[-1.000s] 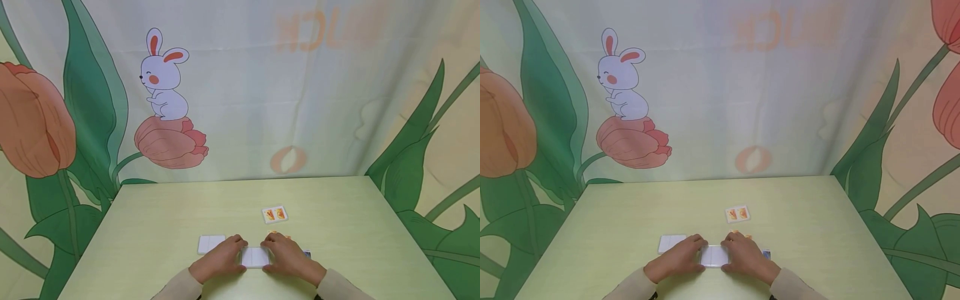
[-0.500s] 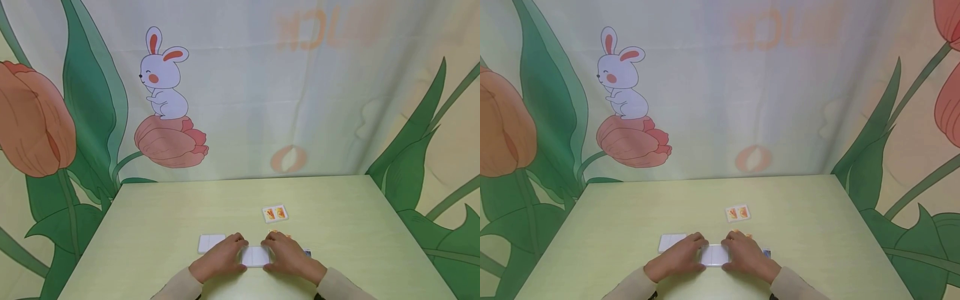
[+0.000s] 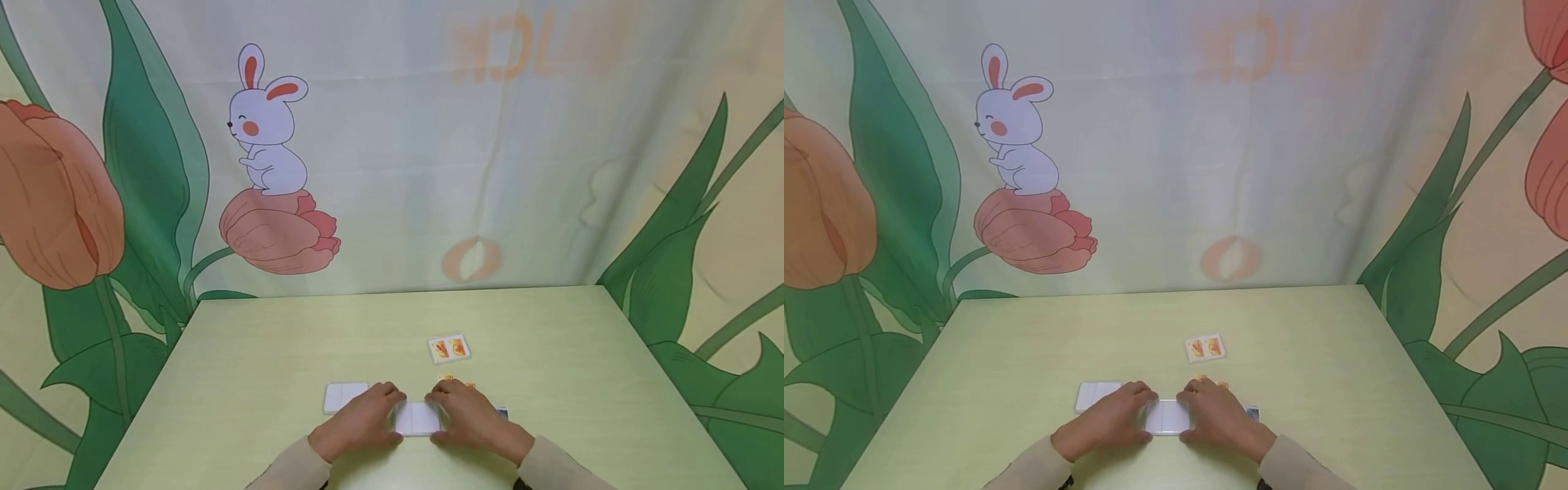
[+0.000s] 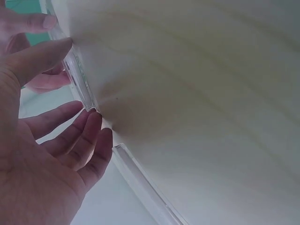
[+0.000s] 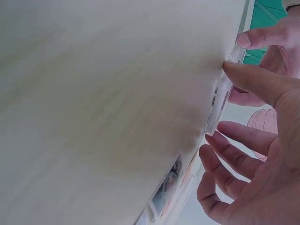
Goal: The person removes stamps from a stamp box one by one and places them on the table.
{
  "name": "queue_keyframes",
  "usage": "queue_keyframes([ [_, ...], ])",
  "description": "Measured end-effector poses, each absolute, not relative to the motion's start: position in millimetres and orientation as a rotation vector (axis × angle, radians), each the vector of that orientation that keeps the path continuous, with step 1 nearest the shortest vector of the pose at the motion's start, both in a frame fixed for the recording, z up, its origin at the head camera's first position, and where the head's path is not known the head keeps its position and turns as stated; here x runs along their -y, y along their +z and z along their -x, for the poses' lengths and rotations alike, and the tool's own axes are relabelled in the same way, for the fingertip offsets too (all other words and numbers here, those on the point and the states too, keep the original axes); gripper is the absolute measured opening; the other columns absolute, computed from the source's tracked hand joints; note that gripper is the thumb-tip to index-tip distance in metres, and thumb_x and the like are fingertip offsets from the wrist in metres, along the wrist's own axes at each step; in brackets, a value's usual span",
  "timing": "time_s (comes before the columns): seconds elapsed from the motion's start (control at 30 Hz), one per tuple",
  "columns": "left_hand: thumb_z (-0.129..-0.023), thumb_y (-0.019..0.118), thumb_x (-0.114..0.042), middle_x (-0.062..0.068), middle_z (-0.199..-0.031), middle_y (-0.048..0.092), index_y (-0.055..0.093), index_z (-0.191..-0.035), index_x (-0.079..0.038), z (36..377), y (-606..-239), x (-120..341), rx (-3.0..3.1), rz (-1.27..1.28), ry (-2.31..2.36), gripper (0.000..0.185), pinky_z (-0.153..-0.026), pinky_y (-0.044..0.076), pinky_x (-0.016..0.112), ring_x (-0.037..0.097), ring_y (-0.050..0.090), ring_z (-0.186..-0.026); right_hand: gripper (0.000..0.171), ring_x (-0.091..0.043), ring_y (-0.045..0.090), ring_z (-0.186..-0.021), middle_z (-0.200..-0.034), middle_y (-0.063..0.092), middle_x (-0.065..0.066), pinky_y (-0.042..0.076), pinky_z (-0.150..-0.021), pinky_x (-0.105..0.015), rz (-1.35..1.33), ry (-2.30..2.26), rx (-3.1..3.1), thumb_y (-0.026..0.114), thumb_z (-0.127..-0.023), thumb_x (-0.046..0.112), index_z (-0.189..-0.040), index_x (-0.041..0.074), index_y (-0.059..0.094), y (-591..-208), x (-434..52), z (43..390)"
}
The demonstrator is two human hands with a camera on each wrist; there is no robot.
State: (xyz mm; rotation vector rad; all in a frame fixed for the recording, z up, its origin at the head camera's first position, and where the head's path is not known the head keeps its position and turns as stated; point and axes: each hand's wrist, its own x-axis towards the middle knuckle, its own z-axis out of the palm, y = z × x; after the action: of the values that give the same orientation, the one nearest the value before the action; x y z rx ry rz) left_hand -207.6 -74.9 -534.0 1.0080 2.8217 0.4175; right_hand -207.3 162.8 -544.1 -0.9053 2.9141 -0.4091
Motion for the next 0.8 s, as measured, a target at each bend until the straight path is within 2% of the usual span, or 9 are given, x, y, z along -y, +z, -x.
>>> queue_keyframes([
  [0.17, -0.078, 0.079, -0.037, 0.002, -0.12, 0.062, 0.062, -0.125, -0.01, 210, -532, 74, -2.853, -1.026, 0.328, 0.057, -0.094, 0.049, 0.036, 0.018, 0.057, -0.109, 0.059, -0.021, 0.056, -0.114, -0.12, 0.064, 0.0, 0.046, -0.082, -0.042, 0.905, -0.365, -2.916, 0.082, -0.073, 0.045, -0.121, 0.015, 0.067, -544, -160, 210],
  [0.4, -0.079, 0.078, -0.039, 0.002, -0.121, 0.062, 0.062, -0.125, -0.012, 216, -528, 72, -2.867, -1.002, 0.235, 0.056, -0.096, 0.047, 0.045, 0.021, 0.056, -0.113, 0.059, -0.019, 0.055, -0.106, -0.119, 0.065, 0.001, 0.04, -0.079, -0.037, 0.892, -0.28, -2.944, 0.081, -0.073, 0.049, -0.121, 0.017, 0.067, -545, -154, 220],
  [0.63, -0.08, 0.078, -0.039, 0.003, -0.122, 0.062, 0.061, -0.127, -0.012, 228, -529, 70, -2.871, -0.96, 0.198, 0.057, -0.096, 0.047, 0.045, 0.022, 0.057, -0.115, 0.058, -0.019, 0.056, -0.104, -0.117, 0.065, 0.001, 0.037, -0.075, -0.036, 0.883, -0.264, -2.98, 0.082, -0.072, 0.05, -0.118, 0.017, 0.068, -546, -149, 231],
  [0.8, -0.08, 0.078, -0.038, 0.003, -0.123, 0.062, 0.06, -0.127, -0.011, 237, -529, 71, -2.871, -0.941, 0.2, 0.057, -0.095, 0.047, 0.045, 0.022, 0.056, -0.115, 0.058, -0.02, 0.057, -0.105, -0.117, 0.065, 0.001, 0.04, -0.078, -0.04, 0.867, -0.27, -2.978, 0.082, -0.072, 0.049, -0.119, 0.017, 0.068, -543, -144, 239],
])
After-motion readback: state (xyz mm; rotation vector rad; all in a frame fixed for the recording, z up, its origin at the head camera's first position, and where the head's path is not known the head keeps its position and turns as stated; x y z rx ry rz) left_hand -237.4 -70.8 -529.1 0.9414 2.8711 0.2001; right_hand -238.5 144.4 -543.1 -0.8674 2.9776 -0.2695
